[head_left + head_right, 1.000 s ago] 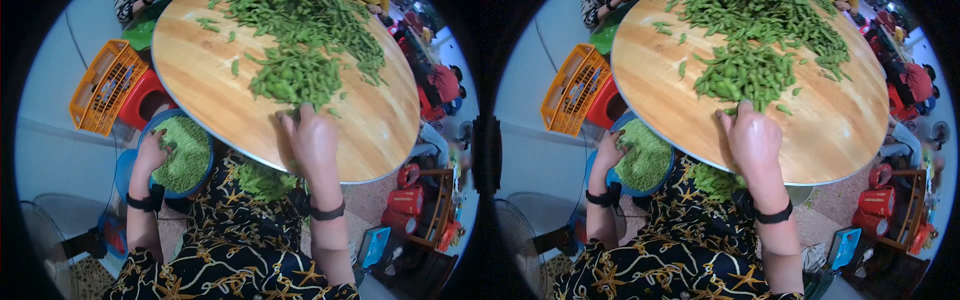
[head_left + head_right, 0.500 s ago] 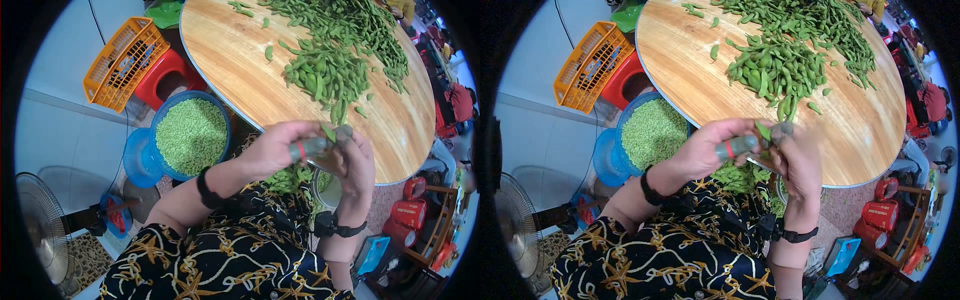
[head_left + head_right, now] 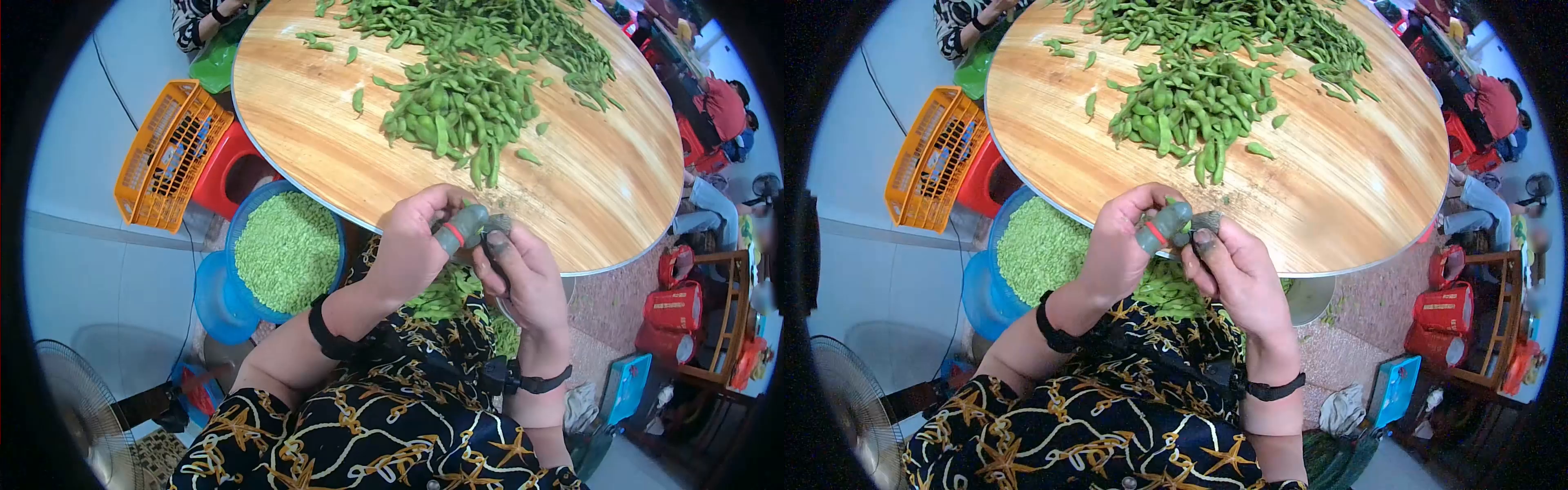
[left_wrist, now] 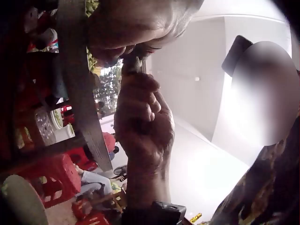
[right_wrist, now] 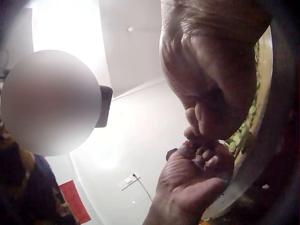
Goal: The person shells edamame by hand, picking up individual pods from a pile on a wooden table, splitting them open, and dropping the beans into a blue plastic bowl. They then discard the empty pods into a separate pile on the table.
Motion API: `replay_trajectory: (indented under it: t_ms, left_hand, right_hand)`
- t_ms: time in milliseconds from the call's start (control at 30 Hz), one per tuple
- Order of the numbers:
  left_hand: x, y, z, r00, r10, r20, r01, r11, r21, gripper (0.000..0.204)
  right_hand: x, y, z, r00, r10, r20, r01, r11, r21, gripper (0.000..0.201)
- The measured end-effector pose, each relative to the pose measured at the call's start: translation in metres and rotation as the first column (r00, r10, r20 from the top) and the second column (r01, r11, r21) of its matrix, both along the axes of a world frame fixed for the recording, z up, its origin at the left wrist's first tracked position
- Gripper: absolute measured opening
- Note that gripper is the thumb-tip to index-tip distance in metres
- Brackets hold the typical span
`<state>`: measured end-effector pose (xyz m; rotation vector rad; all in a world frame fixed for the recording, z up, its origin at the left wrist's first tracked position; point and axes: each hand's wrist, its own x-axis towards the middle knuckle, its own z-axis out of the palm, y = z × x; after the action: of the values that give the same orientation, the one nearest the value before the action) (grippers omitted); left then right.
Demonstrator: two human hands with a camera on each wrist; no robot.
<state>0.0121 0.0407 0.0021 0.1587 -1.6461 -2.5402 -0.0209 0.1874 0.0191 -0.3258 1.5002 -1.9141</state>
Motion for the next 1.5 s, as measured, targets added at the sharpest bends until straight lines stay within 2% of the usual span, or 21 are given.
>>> replay_trajectory:
  t_ms: [67, 133, 267, 367, 433, 500, 567, 633, 700, 767, 833, 867, 933, 967, 1033, 1100, 1167, 1233, 1400, 1433, 1500]
  left_hand:
    - [0.000, 0.000, -0.001, 1.000, -0.002, -0.023, 0.001, 0.998, -0.055, 0.010]
    - [-0.001, -0.005, -0.003, 0.981, -0.195, 0.011, 0.185, 0.948, 0.259, 0.014]
    - [-0.005, -0.013, 0.002, 0.924, -0.371, -0.087, 0.378, 0.864, 0.332, 0.019]
    - [-0.013, -0.008, 0.013, 0.954, -0.294, -0.059, 0.300, 0.935, 0.191, 0.020]
    - [-0.019, -0.008, 0.017, 0.983, -0.127, -0.134, 0.080, 0.946, -0.314, 0.020]
    - [-0.023, -0.008, 0.026, 0.981, -0.093, -0.169, 0.050, 0.968, -0.244, 0.018]
    - [-0.022, -0.013, 0.033, 0.985, -0.077, -0.153, 0.032, 0.960, -0.277, 0.018]
    - [-0.022, -0.021, 0.027, 0.990, -0.035, -0.134, 0.004, 0.974, -0.225, 0.020]
    - [-0.020, -0.034, 0.014, 0.994, 0.007, -0.105, -0.025, 0.985, -0.174, 0.022]
    - [-0.015, -0.050, -0.001, 0.993, -0.006, -0.121, 0.013, 0.998, 0.056, 0.029]
    - [-0.006, -0.053, 0.003, 0.998, 0.024, -0.050, -0.024, 1.000, -0.002, 0.035]
    - [0.002, -0.054, 0.012, 0.980, -0.195, 0.033, 0.198, 0.964, -0.177, 0.032]
    - [0.013, -0.052, 0.018, 0.909, -0.389, 0.147, 0.416, 0.850, -0.324, 0.029]
    - [0.017, -0.050, 0.018, 0.889, -0.450, 0.089, 0.429, 0.747, -0.508, 0.025]
    - [0.018, -0.050, 0.018, 0.856, -0.516, 0.045, 0.407, 0.616, -0.674, 0.022]
    - [0.015, -0.048, 0.015, 0.918, -0.397, 0.007, 0.323, 0.736, -0.595, 0.020]
    - [0.008, -0.047, 0.022, 0.943, -0.331, 0.038, 0.280, 0.728, -0.626, 0.019]
    - [0.003, -0.046, 0.019, 0.964, -0.211, -0.162, 0.011, 0.638, -0.770, 0.017]
    - [-0.009, -0.043, 0.014, 0.960, -0.152, -0.234, -0.114, 0.552, -0.826, 0.026]
    - [-0.012, -0.037, 0.014, 0.984, -0.116, -0.138, -0.002, 0.760, -0.650, 0.031]
    - [-0.016, -0.033, 0.013, 0.993, -0.119, -0.029, 0.097, 0.907, -0.409, 0.036]
  right_hand:
    - [0.001, 0.000, 0.000, 0.999, -0.036, -0.012, 0.036, 0.999, 0.024, 0.019]
    - [0.002, -0.001, 0.001, 0.995, -0.047, 0.089, 0.054, 0.996, -0.077, 0.016]
    - [-0.002, 0.006, 0.005, 0.938, 0.032, 0.345, 0.036, 0.981, -0.190, 0.015]
    - [-0.010, 0.000, 0.001, 0.985, -0.081, 0.155, 0.104, 0.985, -0.141, 0.014]
    - [-0.018, -0.006, 0.006, 0.822, -0.184, -0.539, 0.306, 0.941, 0.145, 0.014]
    - [-0.027, -0.003, 0.018, 0.910, -0.182, -0.373, 0.249, 0.958, 0.141, 0.014]
    - [-0.037, 0.001, 0.017, 0.993, -0.076, -0.090, 0.071, 0.996, -0.055, 0.013]
    - [-0.035, 0.001, 0.016, 0.997, -0.009, -0.077, 0.010, 1.000, 0.018, 0.012]
    - [-0.015, -0.004, 0.012, 0.761, 0.084, -0.643, 0.211, 0.905, 0.368, 0.016]
    - [-0.003, -0.004, 0.001, 0.567, 0.344, -0.748, 0.322, 0.743, 0.586, 0.024]
    - [0.004, -0.004, -0.003, 0.526, 0.368, -0.767, 0.398, 0.690, 0.604, 0.021]
    - [0.002, 0.001, 0.002, 0.522, 0.369, -0.770, 0.405, 0.687, 0.603, 0.021]
    - [-0.005, 0.015, 0.017, 0.546, 0.589, -0.596, -0.041, 0.729, 0.683, 0.018]
    - [-0.008, 0.015, 0.018, 0.544, 0.590, -0.596, -0.038, 0.727, 0.685, 0.018]
    - [-0.019, 0.012, 0.018, 0.746, 0.224, -0.627, 0.198, 0.825, 0.530, 0.021]
    - [-0.037, -0.002, 0.014, 0.562, 0.098, -0.822, 0.564, 0.681, 0.466, 0.024]
    - [-0.052, -0.017, 0.002, 0.460, 0.156, -0.874, 0.640, 0.624, 0.448, 0.025]
    - [-0.058, -0.027, -0.005, 0.422, 0.387, -0.820, 0.693, 0.445, 0.567, 0.025]
    - [-0.062, -0.017, -0.009, 0.421, 0.096, -0.902, 0.665, 0.644, 0.379, 0.018]
    - [-0.060, -0.016, -0.007, 0.424, 0.097, -0.900, 0.663, 0.644, 0.382, 0.018]
    - [-0.056, -0.011, -0.002, 0.831, -0.221, -0.511, 0.338, 0.929, 0.148, 0.017]
